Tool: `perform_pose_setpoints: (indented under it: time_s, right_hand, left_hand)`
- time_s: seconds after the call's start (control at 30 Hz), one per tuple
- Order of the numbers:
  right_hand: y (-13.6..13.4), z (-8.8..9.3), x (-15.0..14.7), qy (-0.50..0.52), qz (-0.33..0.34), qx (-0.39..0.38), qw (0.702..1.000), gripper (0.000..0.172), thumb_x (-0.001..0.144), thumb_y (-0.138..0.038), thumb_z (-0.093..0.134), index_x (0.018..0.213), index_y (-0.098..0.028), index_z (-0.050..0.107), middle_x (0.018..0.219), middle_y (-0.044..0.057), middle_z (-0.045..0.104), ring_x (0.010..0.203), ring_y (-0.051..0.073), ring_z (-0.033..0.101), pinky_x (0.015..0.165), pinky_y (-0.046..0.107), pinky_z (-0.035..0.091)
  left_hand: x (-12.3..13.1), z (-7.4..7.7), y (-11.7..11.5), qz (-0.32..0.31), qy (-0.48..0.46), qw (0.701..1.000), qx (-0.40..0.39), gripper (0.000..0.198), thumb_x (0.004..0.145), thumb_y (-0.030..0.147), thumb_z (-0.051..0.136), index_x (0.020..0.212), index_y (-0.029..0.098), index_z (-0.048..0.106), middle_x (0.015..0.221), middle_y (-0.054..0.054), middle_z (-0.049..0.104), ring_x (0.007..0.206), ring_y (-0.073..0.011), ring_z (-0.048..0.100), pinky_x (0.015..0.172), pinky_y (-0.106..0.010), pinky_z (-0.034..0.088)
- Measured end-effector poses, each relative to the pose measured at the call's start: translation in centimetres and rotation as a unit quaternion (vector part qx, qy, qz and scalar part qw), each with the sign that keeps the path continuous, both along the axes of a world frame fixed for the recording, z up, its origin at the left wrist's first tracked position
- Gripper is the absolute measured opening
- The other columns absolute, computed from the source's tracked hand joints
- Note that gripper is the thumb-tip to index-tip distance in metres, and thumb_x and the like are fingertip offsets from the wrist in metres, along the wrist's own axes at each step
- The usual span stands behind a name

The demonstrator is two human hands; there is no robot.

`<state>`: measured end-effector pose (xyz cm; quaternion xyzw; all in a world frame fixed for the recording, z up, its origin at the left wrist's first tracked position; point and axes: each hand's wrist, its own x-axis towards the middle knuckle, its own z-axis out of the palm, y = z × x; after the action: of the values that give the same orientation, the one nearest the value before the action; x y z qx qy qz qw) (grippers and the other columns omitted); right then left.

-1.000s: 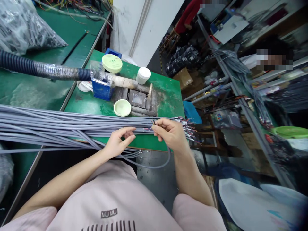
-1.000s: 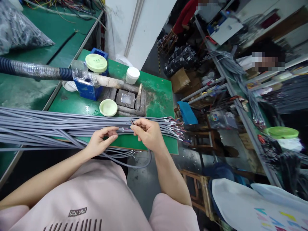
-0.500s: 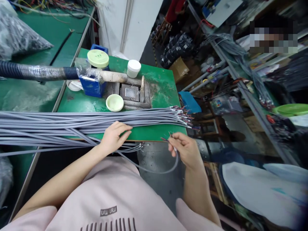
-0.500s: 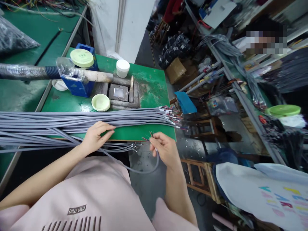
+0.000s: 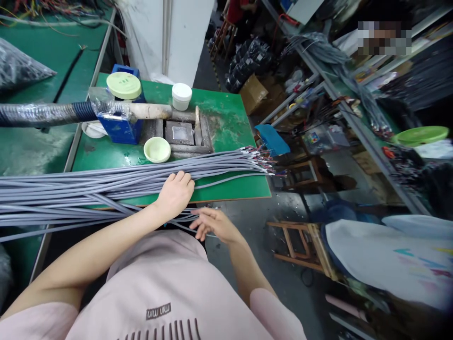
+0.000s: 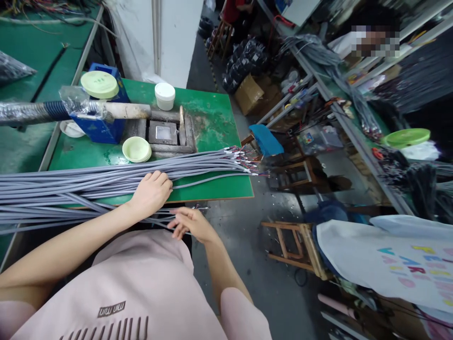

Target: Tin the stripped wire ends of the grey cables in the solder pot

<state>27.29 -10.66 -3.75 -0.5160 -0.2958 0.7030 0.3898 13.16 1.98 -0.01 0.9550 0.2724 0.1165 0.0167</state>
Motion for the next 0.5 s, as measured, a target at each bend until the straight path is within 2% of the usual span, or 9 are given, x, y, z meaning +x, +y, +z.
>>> perform_pose_setpoints:
  time_s: [0.07, 0.13, 0.17, 0.23, 0.3, 0.33, 0.37, 0.43, 0.5]
  right_hand:
    - [1.7, 0.4, -0.1, 0.061, -0.085, 0.039, 0.994, 0.05, 0.076, -0.054, 0.064, 0.11, -0.018, 0.055, 0.082, 0.006, 0.072, 0.052, 0.014, 0.064, 0.044, 0.024, 0.048]
    - [2.8, 1.3, 1.2, 0.074, -0.221, 0.092, 0.968, 0.046, 0.078, -0.055, 0.06, 0.108, -0.021, 0.054, 0.082, 0.003, 0.071, 0.048, 0.011, 0.059, 0.038, 0.02, 0.042]
    - [3.0, 1.9, 2.2, 0.067, -0.298, 0.123, 0.944, 0.042, 0.079, -0.055, 0.059, 0.105, -0.022, 0.055, 0.079, 0.001, 0.07, 0.045, 0.009, 0.056, 0.036, 0.018, 0.038]
    - [3.0, 3.5, 4.1, 0.026, -0.444, 0.198, 0.873, 0.035, 0.081, -0.052, 0.058, 0.099, -0.023, 0.055, 0.07, -0.004, 0.067, 0.038, 0.006, 0.046, 0.034, 0.016, 0.032]
    - [2.3, 5.0, 5.1, -0.061, -0.526, 0.289, 0.797, 0.028, 0.084, -0.048, 0.056, 0.095, -0.023, 0.057, 0.056, -0.008, 0.06, 0.035, 0.005, 0.04, 0.037, 0.016, 0.031]
    - [1.8, 5.7, 5.2, -0.119, -0.523, 0.325, 0.779, 0.026, 0.085, -0.046, 0.055, 0.094, -0.022, 0.058, 0.05, -0.008, 0.056, 0.035, 0.006, 0.038, 0.037, 0.017, 0.031]
    - [1.2, 6.2, 5.0, -0.181, -0.487, 0.344, 0.782, 0.025, 0.087, -0.044, 0.053, 0.094, -0.02, 0.06, 0.046, -0.007, 0.053, 0.035, 0.007, 0.038, 0.038, 0.017, 0.031]
    - [0.2, 6.6, 3.9, -0.29, -0.325, 0.339, 0.834, 0.027, 0.09, -0.04, 0.05, 0.096, -0.017, 0.064, 0.044, -0.005, 0.052, 0.037, 0.008, 0.041, 0.038, 0.019, 0.031]
    - [-0.4, 6.5, 2.5, -0.353, -0.128, 0.302, 0.876, 0.031, 0.093, -0.038, 0.046, 0.101, -0.016, 0.066, 0.048, -0.003, 0.055, 0.039, 0.008, 0.044, 0.04, 0.02, 0.032]
  left_hand:
    - [-0.7, 0.7, -0.3, -0.001, -0.037, 0.995, -0.097, 0.013, 0.09, 0.02, 0.049, 0.089, 0.013, 0.06, 0.084, -0.009, 0.064, 0.081, -0.023, 0.058, 0.07, -0.034, 0.039]
    - [-1.6, 1.5, -0.8, -0.002, -0.087, 0.975, -0.205, 0.011, 0.091, 0.022, 0.049, 0.093, 0.015, 0.057, 0.083, -0.004, 0.065, 0.075, -0.0182, 0.059, 0.068, -0.03, 0.04]
    - [-2.1, 1.8, -1.1, -0.008, -0.103, 0.962, -0.251, 0.01, 0.091, 0.024, 0.049, 0.093, 0.017, 0.057, 0.082, -0.003, 0.065, 0.073, -0.0165, 0.059, 0.067, -0.028, 0.04]
    - [-3.0, 2.1, -1.7, -0.031, -0.103, 0.941, -0.32, 0.01, 0.09, 0.025, 0.05, 0.089, 0.018, 0.058, 0.081, -0.001, 0.064, 0.072, -0.0151, 0.058, 0.066, -0.026, 0.041]
    - [-3.8, 2.1, -2.2, -0.055, -0.089, 0.925, -0.364, 0.009, 0.088, 0.023, 0.053, 0.086, 0.018, 0.061, 0.082, -0.002, 0.065, 0.076, -0.0162, 0.058, 0.069, -0.027, 0.041]
    - [-4.1, 2.0, -2.4, -0.058, -0.095, 0.916, -0.386, 0.009, 0.086, 0.023, 0.055, 0.086, 0.018, 0.062, 0.083, -0.003, 0.065, 0.08, -0.017, 0.058, 0.072, -0.028, 0.042]
    - [-4.3, 1.8, -2.4, -0.052, -0.116, 0.901, -0.415, 0.01, 0.085, 0.024, 0.057, 0.089, 0.018, 0.064, 0.085, -0.004, 0.065, 0.082, -0.0174, 0.058, 0.074, -0.028, 0.043]
    - [-4.6, 1.6, -2.4, -0.015, -0.198, 0.846, -0.495, 0.023, 0.083, 0.031, 0.061, 0.101, 0.017, 0.065, 0.084, -0.004, 0.064, 0.077, -0.0155, 0.057, 0.071, -0.028, 0.043]
    - [-4.7, 1.6, -2.2, 0.03, -0.303, 0.758, -0.577, 0.038, 0.08, 0.037, 0.065, 0.11, 0.015, 0.064, 0.078, -0.002, 0.062, 0.067, -0.0118, 0.054, 0.065, -0.025, 0.043]
